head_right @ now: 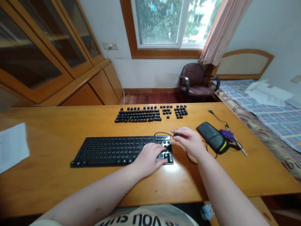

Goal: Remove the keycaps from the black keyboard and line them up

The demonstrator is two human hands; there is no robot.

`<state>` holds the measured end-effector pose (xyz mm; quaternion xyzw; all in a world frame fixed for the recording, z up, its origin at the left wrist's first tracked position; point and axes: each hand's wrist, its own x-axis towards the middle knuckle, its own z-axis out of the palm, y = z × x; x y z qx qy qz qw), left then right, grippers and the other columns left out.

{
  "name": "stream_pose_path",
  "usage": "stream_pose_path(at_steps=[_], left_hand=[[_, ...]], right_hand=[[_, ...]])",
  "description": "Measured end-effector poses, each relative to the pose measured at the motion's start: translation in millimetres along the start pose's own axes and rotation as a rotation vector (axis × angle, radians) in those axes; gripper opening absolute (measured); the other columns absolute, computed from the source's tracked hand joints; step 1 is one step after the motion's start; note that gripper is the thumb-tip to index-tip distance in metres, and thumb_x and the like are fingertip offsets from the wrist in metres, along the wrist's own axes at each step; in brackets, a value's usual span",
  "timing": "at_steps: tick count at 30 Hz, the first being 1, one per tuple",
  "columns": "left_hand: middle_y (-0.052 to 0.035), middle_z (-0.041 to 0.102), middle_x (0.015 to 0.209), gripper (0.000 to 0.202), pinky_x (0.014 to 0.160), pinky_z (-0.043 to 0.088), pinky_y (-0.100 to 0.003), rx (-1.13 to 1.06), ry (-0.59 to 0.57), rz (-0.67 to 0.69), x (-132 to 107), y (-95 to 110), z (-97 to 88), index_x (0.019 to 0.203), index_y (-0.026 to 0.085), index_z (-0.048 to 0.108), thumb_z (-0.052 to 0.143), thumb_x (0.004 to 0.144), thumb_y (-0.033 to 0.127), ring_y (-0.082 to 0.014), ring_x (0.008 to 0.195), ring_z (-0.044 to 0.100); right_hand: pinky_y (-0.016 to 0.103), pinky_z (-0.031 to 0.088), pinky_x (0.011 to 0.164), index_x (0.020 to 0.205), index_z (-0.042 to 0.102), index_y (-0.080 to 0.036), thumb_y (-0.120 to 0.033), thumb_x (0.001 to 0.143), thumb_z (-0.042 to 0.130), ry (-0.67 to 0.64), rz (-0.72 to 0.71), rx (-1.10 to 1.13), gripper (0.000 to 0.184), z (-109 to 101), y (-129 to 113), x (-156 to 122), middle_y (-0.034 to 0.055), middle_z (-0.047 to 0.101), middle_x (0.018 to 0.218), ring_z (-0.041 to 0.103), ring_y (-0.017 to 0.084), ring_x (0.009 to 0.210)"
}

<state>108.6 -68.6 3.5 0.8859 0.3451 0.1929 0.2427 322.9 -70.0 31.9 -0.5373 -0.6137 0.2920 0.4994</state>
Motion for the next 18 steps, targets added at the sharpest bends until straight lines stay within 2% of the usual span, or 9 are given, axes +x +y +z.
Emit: stream_pose_path(at_steps=[3, 5, 10, 13, 15, 18], left_hand=[[-0.007, 0.062, 0.102, 0.042, 0.088, 0.039, -0.04, 0.084, -0.014, -0.043, 2, 1, 5.6, 0.107, 0.019, 0.058, 0.067, 0.073, 0.043, -0.025, 0.099, 0.051], [-0.0069, 0.061, 0.102, 0.041, 0.087, 0.038, -0.039, 0.091, -0.019, -0.053, 4, 1, 6.5, 0.106, 0.02, 0.058, 0.067, 0.073, 0.043, -0.0247, 0.099, 0.05], [-0.006, 0.06, 0.103, 0.042, 0.089, 0.037, -0.039, 0.091, -0.032, -0.042, 3, 0, 2.5, 0.106, 0.02, 0.058, 0.065, 0.073, 0.046, -0.0239, 0.101, 0.049], [-0.0057, 0.058, 0.106, 0.051, 0.089, 0.036, -0.04, 0.113, -0.064, -0.027, 2, 2, 1.1, 0.106, 0.021, 0.058, 0.07, 0.066, 0.05, -0.0247, 0.101, 0.048], [-0.0051, 0.058, 0.106, 0.052, 0.089, 0.037, -0.04, 0.133, -0.08, -0.034, 2, 3, 0.7, 0.104, 0.021, 0.058, 0.072, 0.063, 0.049, -0.0248, 0.099, 0.049], [-0.0045, 0.059, 0.105, 0.047, 0.088, 0.037, -0.04, 0.146, -0.088, -0.05, 1, 3, -0.6, 0.104, 0.021, 0.057, 0.071, 0.065, 0.044, -0.0242, 0.097, 0.05]], right_hand=[[0.032, 0.05, 0.066, 0.073, 0.068, -0.019, -0.032, 0.061, 0.077, -0.003, 0.193, 0.221, 0.02, 23, 11, -18, 0.0045, 0.066, 0.074, 0.062, 0.019, 0.07], [0.031, 0.05, 0.066, 0.072, 0.065, -0.018, -0.031, 0.06, 0.077, 0.008, 0.249, 0.286, 0.022, 33, 16, -22, 0.0031, 0.066, 0.072, 0.061, 0.017, 0.068], [0.03, 0.049, 0.072, 0.08, 0.062, -0.02, -0.032, 0.068, 0.072, 0.001, 0.239, 0.288, 0.019, 35, 20, -24, 0.0031, 0.066, 0.08, 0.061, 0.017, 0.075], [0.033, 0.048, 0.076, 0.084, 0.064, -0.02, -0.032, 0.069, 0.071, 0.023, 0.215, 0.204, 0.021, 30, 23, -25, 0.0046, 0.067, 0.084, 0.061, 0.018, 0.079], [0.032, 0.049, 0.072, 0.083, 0.064, -0.019, -0.034, 0.068, 0.072, 0.036, 0.225, 0.203, 0.022, 29, 24, -25, 0.0043, 0.067, 0.079, 0.061, 0.017, 0.073], [0.031, 0.05, 0.066, 0.079, 0.062, -0.019, -0.035, 0.065, 0.074, 0.028, 0.244, 0.26, 0.024, 32, 22, -26, 0.0033, 0.066, 0.075, 0.061, 0.016, 0.067]])
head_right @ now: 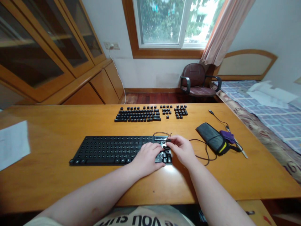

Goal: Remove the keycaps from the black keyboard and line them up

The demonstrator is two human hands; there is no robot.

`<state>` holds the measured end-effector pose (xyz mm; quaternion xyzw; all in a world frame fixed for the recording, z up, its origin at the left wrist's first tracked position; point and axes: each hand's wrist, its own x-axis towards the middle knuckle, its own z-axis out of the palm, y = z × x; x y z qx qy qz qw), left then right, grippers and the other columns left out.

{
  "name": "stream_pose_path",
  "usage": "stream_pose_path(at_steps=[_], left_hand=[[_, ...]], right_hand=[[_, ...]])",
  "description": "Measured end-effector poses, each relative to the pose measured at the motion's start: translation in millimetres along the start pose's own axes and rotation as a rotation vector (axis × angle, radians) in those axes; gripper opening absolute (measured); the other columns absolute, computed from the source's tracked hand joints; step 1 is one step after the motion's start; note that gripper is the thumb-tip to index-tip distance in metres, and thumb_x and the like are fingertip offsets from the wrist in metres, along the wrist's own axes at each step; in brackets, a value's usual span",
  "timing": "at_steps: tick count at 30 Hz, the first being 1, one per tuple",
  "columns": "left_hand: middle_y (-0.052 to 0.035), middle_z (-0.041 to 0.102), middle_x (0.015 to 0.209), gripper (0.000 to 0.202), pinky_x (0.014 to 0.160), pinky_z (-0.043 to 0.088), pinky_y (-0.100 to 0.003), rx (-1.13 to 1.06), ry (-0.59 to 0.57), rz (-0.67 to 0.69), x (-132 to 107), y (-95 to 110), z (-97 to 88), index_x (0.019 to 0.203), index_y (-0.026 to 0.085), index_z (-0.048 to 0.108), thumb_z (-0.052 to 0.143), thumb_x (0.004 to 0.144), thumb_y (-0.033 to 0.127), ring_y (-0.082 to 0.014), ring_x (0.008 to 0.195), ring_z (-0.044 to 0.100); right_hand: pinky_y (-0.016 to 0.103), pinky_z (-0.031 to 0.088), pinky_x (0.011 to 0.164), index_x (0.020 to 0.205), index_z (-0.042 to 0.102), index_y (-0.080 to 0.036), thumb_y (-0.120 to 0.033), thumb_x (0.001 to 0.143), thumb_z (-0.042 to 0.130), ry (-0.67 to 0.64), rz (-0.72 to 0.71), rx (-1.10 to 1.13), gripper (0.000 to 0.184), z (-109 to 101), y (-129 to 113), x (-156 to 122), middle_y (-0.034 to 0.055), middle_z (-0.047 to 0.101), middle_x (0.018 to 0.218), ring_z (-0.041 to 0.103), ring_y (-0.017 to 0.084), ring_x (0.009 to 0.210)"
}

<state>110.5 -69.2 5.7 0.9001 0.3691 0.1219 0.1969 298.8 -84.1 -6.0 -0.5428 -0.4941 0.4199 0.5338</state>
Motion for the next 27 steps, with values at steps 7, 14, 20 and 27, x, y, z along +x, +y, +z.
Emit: stream_pose_path(at_steps=[7, 14, 20, 27], left_hand=[[-0.0047, 0.058, 0.106, 0.046, 0.088, 0.037, -0.04, -0.006, 0.014, -0.058, -2, -11, -8.0, 0.105, 0.022, 0.057, 0.071, 0.066, 0.041, -0.0247, 0.098, 0.049], [-0.0045, 0.06, 0.105, 0.042, 0.089, 0.036, -0.04, -0.021, 0.04, -0.053, -1, -13, -8.7, 0.103, 0.022, 0.059, 0.065, 0.072, 0.049, -0.0244, 0.099, 0.049], [-0.006, 0.062, 0.098, 0.036, 0.086, 0.04, -0.038, -0.031, 0.053, -0.039, 1, -12, -4.6, 0.095, 0.019, 0.061, 0.067, 0.072, 0.045, -0.0242, 0.097, 0.051], [-0.0048, 0.065, 0.094, 0.02, 0.085, 0.042, -0.035, -0.078, 0.066, -0.011, 4, -13, 2.5, 0.092, 0.019, 0.065, 0.064, 0.076, 0.031, -0.0218, 0.095, 0.054]], right_hand=[[0.028, 0.049, 0.062, 0.078, 0.056, -0.019, -0.033, 0.069, 0.071, -0.042, -0.017, -0.028, 0.022, 12, 2, -4, 0.002, 0.062, 0.074, 0.059, 0.014, 0.065], [0.029, 0.049, 0.063, 0.082, 0.055, -0.019, -0.033, 0.077, 0.062, -0.17, -0.044, -0.218, 0.017, 16, 2, -4, 0.0036, 0.065, 0.077, 0.061, 0.016, 0.068], [0.031, 0.048, 0.067, 0.087, 0.06, -0.02, -0.032, 0.082, 0.055, -0.274, -0.217, -0.547, 0.013, 16, -7, -6, 0.0045, 0.066, 0.079, 0.061, 0.018, 0.071], [0.031, 0.047, 0.068, 0.094, 0.065, -0.021, -0.027, 0.087, 0.049, -0.47, -0.502, -0.758, 0.018, 13, -9, -10, 0.0087, 0.069, 0.081, 0.062, 0.02, 0.072]])
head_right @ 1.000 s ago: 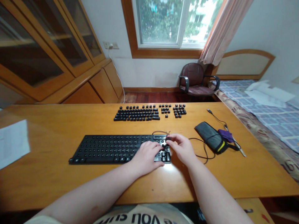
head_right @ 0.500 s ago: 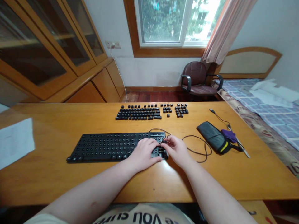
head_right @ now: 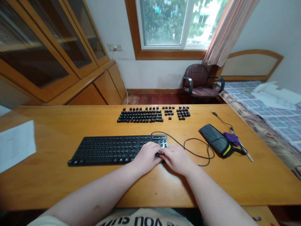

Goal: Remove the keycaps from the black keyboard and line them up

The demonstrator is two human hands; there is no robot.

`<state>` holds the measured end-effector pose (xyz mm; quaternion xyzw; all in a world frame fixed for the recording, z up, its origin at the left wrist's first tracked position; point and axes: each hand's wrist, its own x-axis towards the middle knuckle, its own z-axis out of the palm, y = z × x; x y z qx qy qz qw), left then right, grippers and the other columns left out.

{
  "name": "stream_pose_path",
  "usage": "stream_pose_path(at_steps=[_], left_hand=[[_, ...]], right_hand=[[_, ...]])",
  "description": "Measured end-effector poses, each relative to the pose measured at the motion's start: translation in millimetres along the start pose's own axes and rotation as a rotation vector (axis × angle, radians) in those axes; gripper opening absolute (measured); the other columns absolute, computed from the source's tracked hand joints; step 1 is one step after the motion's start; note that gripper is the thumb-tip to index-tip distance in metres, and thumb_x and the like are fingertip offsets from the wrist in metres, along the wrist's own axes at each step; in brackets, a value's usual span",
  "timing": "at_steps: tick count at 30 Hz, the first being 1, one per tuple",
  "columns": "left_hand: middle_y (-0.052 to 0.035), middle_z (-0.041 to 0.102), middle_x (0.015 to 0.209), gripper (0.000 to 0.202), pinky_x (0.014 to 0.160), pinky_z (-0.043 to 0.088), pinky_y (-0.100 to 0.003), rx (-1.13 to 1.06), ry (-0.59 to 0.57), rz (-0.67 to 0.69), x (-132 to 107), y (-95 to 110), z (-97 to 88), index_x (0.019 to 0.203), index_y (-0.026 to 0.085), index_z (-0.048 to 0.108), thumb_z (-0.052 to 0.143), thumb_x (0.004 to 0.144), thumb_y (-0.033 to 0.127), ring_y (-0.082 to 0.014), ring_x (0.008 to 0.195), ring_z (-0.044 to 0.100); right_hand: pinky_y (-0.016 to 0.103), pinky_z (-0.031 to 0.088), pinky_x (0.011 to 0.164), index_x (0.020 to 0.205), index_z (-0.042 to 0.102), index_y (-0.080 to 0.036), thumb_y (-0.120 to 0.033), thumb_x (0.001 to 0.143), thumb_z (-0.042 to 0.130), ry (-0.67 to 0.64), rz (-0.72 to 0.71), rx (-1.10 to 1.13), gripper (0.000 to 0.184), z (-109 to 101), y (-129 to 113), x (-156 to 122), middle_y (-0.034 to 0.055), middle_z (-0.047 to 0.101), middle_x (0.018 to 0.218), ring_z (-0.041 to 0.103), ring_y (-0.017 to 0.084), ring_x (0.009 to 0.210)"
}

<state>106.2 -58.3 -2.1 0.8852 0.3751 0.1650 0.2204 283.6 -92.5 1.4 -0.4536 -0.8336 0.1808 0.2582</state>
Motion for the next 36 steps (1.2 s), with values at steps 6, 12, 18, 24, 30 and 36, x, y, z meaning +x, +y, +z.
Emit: stream_pose_path(at_steps=[6, 12, 18, 24, 30, 36], left_hand=[[-0.0035, 0.067, 0.086, 0.016, 0.083, 0.042, -0.033, -0.016, 0.026, -0.004, 2, -4, 4.9, 0.088, 0.02, 0.067, 0.062, 0.078, 0.033, -0.0198, 0.089, 0.056], [-0.0044, 0.067, 0.084, 0.018, 0.08, 0.043, -0.033, -0.006, 0.017, -0.032, 3, -3, 3.3, 0.081, 0.019, 0.067, 0.064, 0.077, 0.035, -0.0203, 0.085, 0.057], [-0.004, 0.068, 0.085, 0.017, 0.081, 0.043, -0.034, -0.03, 0.02, -0.044, 4, -3, 2.7, 0.084, 0.02, 0.068, 0.066, 0.075, 0.035, -0.0204, 0.087, 0.057], [-0.0052, 0.068, 0.087, 0.019, 0.082, 0.044, -0.035, -0.053, 0.041, -0.053, 3, -4, 4.9, 0.087, 0.02, 0.069, 0.066, 0.075, 0.035, -0.0209, 0.087, 0.058], [-0.0037, 0.068, 0.096, 0.026, 0.083, 0.045, -0.034, -0.161, 0.135, -0.07, -1, 0, -0.8, 0.103, 0.022, 0.065, 0.062, 0.078, 0.028, -0.0201, 0.091, 0.058], [-0.0036, 0.069, 0.096, 0.023, 0.084, 0.046, -0.033, -0.254, 0.184, -0.064, 0, 0, -4.3, 0.1, 0.022, 0.066, 0.062, 0.078, 0.027, -0.0192, 0.092, 0.059]], right_hand=[[0.033, 0.048, 0.069, 0.091, 0.065, -0.02, -0.028, 0.089, 0.047, 0.076, 0.031, -0.034, 0.02, 9, 9, -7, 0.0096, 0.07, 0.082, 0.063, 0.021, 0.073], [0.028, 0.046, 0.061, 0.084, 0.064, -0.021, -0.032, 0.089, 0.046, 0.093, 0.218, 0.023, 0.022, 6, 5, -1, 0.0049, 0.068, 0.074, 0.062, 0.018, 0.068], [0.028, 0.046, 0.062, 0.081, 0.066, -0.02, -0.034, 0.087, 0.048, 0.101, 0.326, 0.141, 0.023, 3, 3, 3, 0.004, 0.068, 0.074, 0.062, 0.019, 0.069], [0.03, 0.047, 0.062, 0.079, 0.068, -0.02, -0.032, 0.085, 0.05, 0.159, 0.393, 0.217, 0.022, 4, 5, 3, 0.0048, 0.069, 0.075, 0.063, 0.021, 0.07], [0.034, 0.051, 0.075, 0.087, 0.068, -0.02, -0.032, 0.083, 0.056, 0.326, 0.316, 0.367, 0.018, 5, 14, -2, 0.0071, 0.071, 0.086, 0.065, 0.023, 0.082], [0.036, 0.051, 0.079, 0.088, 0.066, -0.019, -0.033, 0.084, 0.053, 0.326, 0.273, 0.596, 0.019, 9, 15, -1, 0.0079, 0.068, 0.088, 0.064, 0.022, 0.086]])
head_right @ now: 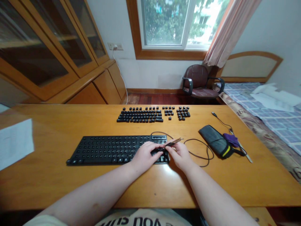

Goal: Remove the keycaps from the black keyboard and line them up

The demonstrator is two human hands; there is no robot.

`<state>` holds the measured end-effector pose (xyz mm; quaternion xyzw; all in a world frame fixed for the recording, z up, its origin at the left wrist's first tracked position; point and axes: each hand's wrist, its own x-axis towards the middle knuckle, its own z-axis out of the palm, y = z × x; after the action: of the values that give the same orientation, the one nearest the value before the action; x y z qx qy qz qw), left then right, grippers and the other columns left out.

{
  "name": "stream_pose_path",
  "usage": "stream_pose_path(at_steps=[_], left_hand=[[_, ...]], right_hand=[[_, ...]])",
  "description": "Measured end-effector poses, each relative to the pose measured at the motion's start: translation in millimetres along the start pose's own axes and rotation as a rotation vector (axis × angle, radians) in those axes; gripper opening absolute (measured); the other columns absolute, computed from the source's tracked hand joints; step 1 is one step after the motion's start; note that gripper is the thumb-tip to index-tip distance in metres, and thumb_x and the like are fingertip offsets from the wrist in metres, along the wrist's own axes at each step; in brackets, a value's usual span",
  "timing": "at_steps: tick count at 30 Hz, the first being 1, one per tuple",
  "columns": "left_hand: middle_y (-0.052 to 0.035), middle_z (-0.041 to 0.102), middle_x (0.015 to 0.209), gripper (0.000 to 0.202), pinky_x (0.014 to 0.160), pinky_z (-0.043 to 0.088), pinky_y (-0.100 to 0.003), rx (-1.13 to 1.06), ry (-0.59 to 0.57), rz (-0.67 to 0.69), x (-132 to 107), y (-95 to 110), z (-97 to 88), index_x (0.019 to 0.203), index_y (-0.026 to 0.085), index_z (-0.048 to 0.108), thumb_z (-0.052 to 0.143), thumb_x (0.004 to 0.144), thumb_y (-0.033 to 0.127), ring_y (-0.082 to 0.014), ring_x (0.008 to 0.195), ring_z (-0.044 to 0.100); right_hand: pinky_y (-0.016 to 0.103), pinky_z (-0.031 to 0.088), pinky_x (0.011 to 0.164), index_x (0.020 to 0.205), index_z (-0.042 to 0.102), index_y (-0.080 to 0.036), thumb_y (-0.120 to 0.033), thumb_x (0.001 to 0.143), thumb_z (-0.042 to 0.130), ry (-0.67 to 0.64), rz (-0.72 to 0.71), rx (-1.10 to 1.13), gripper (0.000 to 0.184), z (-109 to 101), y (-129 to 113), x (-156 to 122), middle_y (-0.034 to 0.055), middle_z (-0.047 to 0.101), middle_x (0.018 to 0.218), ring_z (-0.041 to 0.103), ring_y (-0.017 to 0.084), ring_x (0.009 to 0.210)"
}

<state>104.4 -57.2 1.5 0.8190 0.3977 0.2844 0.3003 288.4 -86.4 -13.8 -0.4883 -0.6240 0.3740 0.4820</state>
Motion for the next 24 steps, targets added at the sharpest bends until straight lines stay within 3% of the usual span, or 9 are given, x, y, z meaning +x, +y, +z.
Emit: stream_pose_path(at_steps=[4, 10, 13, 17, 24], left_hand=[[-0.0019, 0.07, 0.094, 0.019, 0.084, 0.047, -0.032, -0.029, 0.002, 0.011, 0, -1, 1.6, 0.096, 0.023, 0.067, 0.062, 0.078, 0.025, -0.0177, 0.09, 0.061], [-0.0034, 0.069, 0.099, 0.025, 0.086, 0.047, -0.031, -0.026, 0.024, 0.002, 1, -1, 3.3, 0.102, 0.02, 0.066, 0.056, 0.079, 0.019, -0.0177, 0.092, 0.061], [-0.0027, 0.069, 0.102, 0.028, 0.088, 0.046, -0.031, -0.088, 0.03, -0.027, 2, 1, 0.6, 0.107, 0.021, 0.064, 0.056, 0.08, 0.021, -0.0167, 0.093, 0.061], [0.0003, 0.069, 0.089, 0.026, 0.079, 0.048, -0.027, -0.194, -0.013, -0.075, 3, 1, -4.1, 0.104, 0.024, 0.066, 0.062, 0.078, 0.024, -0.0143, 0.08, 0.061], [0.0003, 0.068, 0.082, 0.024, 0.073, 0.048, -0.025, -0.235, -0.06, -0.119, 5, -2, -4.4, 0.096, 0.022, 0.068, 0.068, 0.072, 0.024, -0.0144, 0.076, 0.06]], right_hand=[[0.034, 0.051, 0.074, 0.086, 0.064, -0.019, -0.031, 0.084, 0.052, -0.011, -0.016, -0.008, 0.016, 3, -8, 1, 0.0067, 0.067, 0.083, 0.063, 0.021, 0.08], [0.037, 0.049, 0.082, 0.088, 0.066, -0.021, -0.026, 0.085, 0.053, -0.068, -0.063, -0.041, 0.014, 6, -7, 1, 0.0072, 0.069, 0.089, 0.063, 0.021, 0.086], [0.038, 0.05, 0.082, 0.09, 0.064, -0.021, -0.032, 0.085, 0.054, -0.018, -0.001, 0.109, 0.015, 8, -1, 0, 0.0075, 0.068, 0.091, 0.064, 0.021, 0.086], [0.035, 0.052, 0.074, 0.085, 0.062, -0.021, -0.038, 0.083, 0.056, 0.048, 0.087, 0.258, 0.018, 9, 1, 2, 0.0069, 0.068, 0.086, 0.065, 0.02, 0.077], [0.034, 0.05, 0.063, 0.082, 0.058, -0.02, -0.042, 0.077, 0.062, 0.012, 0.224, 0.504, 0.023, 4, -3, 9, 0.0062, 0.069, 0.074, 0.063, 0.018, 0.061]])
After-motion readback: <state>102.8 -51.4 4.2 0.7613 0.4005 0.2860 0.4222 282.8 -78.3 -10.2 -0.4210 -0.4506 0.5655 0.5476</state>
